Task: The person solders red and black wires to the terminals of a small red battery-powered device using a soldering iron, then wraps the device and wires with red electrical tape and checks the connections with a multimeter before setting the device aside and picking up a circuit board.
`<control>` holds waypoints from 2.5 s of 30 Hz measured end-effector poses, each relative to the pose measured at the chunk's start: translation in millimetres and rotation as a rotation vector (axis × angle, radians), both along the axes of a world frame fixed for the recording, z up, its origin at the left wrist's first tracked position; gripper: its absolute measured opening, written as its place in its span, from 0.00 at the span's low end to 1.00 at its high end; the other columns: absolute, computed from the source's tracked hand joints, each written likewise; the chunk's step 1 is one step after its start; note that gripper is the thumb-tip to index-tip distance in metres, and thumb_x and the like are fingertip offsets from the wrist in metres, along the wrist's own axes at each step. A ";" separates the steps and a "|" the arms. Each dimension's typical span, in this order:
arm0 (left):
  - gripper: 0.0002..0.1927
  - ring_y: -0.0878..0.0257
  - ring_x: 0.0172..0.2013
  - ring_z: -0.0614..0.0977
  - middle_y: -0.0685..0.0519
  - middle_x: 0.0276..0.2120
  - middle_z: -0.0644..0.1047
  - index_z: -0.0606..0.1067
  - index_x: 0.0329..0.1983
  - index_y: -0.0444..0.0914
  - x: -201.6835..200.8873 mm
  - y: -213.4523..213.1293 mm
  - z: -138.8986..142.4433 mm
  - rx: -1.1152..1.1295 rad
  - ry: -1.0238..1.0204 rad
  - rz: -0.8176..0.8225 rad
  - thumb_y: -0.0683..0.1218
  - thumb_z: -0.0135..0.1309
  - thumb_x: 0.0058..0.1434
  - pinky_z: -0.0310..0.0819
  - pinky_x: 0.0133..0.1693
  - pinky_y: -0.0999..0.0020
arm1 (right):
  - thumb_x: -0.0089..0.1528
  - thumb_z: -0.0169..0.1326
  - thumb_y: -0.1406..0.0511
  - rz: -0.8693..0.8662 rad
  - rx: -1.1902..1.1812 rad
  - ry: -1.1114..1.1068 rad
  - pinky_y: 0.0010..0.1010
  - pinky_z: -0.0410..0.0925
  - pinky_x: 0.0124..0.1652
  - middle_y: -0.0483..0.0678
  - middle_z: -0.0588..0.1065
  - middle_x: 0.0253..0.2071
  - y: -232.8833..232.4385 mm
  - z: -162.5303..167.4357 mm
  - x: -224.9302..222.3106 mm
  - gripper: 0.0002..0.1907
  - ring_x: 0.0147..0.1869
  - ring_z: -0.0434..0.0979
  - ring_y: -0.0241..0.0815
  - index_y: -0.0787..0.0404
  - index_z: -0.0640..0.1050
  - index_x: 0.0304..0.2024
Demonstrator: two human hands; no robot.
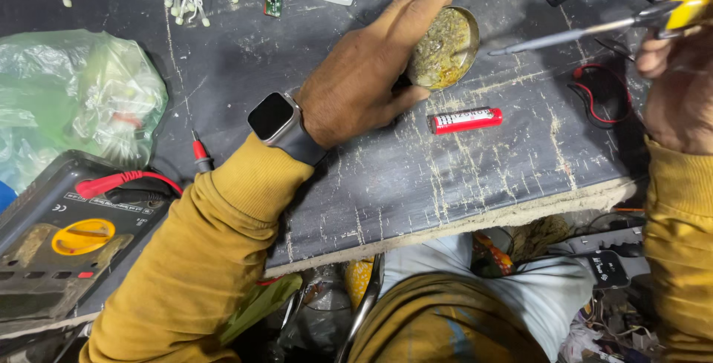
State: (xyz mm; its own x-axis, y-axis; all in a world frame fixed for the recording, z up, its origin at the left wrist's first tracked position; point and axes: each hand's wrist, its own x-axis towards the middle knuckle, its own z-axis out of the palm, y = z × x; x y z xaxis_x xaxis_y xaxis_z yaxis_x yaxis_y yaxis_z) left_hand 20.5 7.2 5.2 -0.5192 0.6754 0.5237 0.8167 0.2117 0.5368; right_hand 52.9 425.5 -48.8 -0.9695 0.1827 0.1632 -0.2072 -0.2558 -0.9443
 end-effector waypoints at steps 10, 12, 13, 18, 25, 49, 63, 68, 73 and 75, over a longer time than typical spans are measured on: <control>0.56 0.46 0.68 0.74 0.44 0.75 0.60 0.34 0.80 0.47 -0.5 -1.4 -19.1 0.022 0.108 -0.046 0.31 0.59 0.65 0.72 0.68 0.61 | 0.78 0.49 0.63 -0.078 0.245 0.029 0.26 0.58 0.30 0.49 0.68 0.32 -59.7 20.5 17.5 0.11 0.28 0.64 0.38 0.62 0.67 0.42; 0.57 0.47 0.68 0.74 0.44 0.75 0.59 0.34 0.81 0.47 -3.5 -1.2 -20.0 0.039 0.129 -0.041 0.31 0.58 0.63 0.72 0.68 0.62 | 0.79 0.50 0.64 -0.084 0.274 0.044 0.25 0.59 0.30 0.47 0.68 0.32 -68.0 25.5 16.1 0.10 0.27 0.64 0.37 0.60 0.67 0.44; 0.57 0.47 0.68 0.74 0.44 0.75 0.58 0.34 0.81 0.48 -3.4 -1.0 -20.2 0.046 0.138 -0.040 0.31 0.58 0.63 0.72 0.68 0.63 | 0.79 0.51 0.64 -0.086 0.284 0.043 0.25 0.59 0.30 0.47 0.68 0.32 -70.6 27.3 16.6 0.10 0.27 0.64 0.37 0.60 0.67 0.45; 0.56 0.49 0.65 0.77 0.45 0.75 0.60 0.34 0.80 0.49 -1.3 1.5 -23.6 0.044 0.148 -0.017 0.35 0.61 0.65 0.74 0.65 0.65 | 0.80 0.48 0.64 -0.116 0.356 -0.038 0.24 0.63 0.32 0.47 0.70 0.35 -86.1 34.1 22.4 0.08 0.29 0.68 0.36 0.62 0.67 0.49; 0.59 0.50 0.59 0.81 0.46 0.70 0.67 0.33 0.81 0.51 -6.5 -20.6 -21.0 0.026 0.141 0.027 0.32 0.60 0.63 0.81 0.59 0.64 | 0.79 0.52 0.64 -0.094 0.365 -0.023 0.26 0.67 0.29 0.49 0.71 0.33 -100.6 30.7 4.5 0.10 0.27 0.72 0.38 0.61 0.67 0.50; 0.45 0.49 0.49 0.83 0.36 0.74 0.60 0.52 0.76 0.42 41.5 -132.7 15.7 0.074 -0.069 0.027 0.30 0.56 0.58 0.80 0.51 0.61 | 0.79 0.49 0.53 -0.147 0.515 0.064 0.22 0.62 0.37 0.45 0.73 0.38 -156.2 42.0 32.1 0.18 0.36 0.71 0.34 0.60 0.74 0.47; 0.42 0.64 0.69 0.70 0.50 0.69 0.68 0.45 0.83 0.41 4.2 -166.0 2.9 0.162 -0.793 -0.329 0.34 0.53 0.73 0.64 0.73 0.64 | 0.80 0.52 0.61 -0.133 0.507 0.144 0.24 0.65 0.32 0.47 0.70 0.33 -248.0 80.4 28.9 0.12 0.29 0.71 0.36 0.62 0.69 0.46; 0.42 0.62 0.70 0.69 0.50 0.70 0.67 0.46 0.83 0.41 0.9 -194.1 -4.7 0.146 -0.834 -0.380 0.36 0.54 0.73 0.62 0.74 0.64 | 0.81 0.51 0.61 -0.110 0.516 0.122 0.23 0.68 0.33 0.50 0.74 0.37 -273.1 73.0 26.8 0.13 0.31 0.74 0.36 0.64 0.68 0.48; 0.43 0.61 0.71 0.68 0.49 0.72 0.65 0.47 0.83 0.41 7.0 -221.3 -11.0 0.109 -0.764 -0.378 0.35 0.56 0.72 0.59 0.75 0.64 | 0.82 0.51 0.62 -0.056 0.545 0.218 0.23 0.68 0.32 0.52 0.74 0.36 -299.7 65.8 38.6 0.13 0.31 0.75 0.37 0.66 0.67 0.53; 0.43 0.62 0.71 0.68 0.49 0.72 0.66 0.47 0.83 0.41 24.1 -233.4 -11.6 0.102 -0.741 -0.390 0.36 0.56 0.72 0.60 0.75 0.64 | 0.83 0.52 0.64 -0.046 0.554 0.231 0.24 0.68 0.33 0.52 0.73 0.36 -312.1 65.1 55.8 0.12 0.31 0.75 0.38 0.67 0.68 0.51</control>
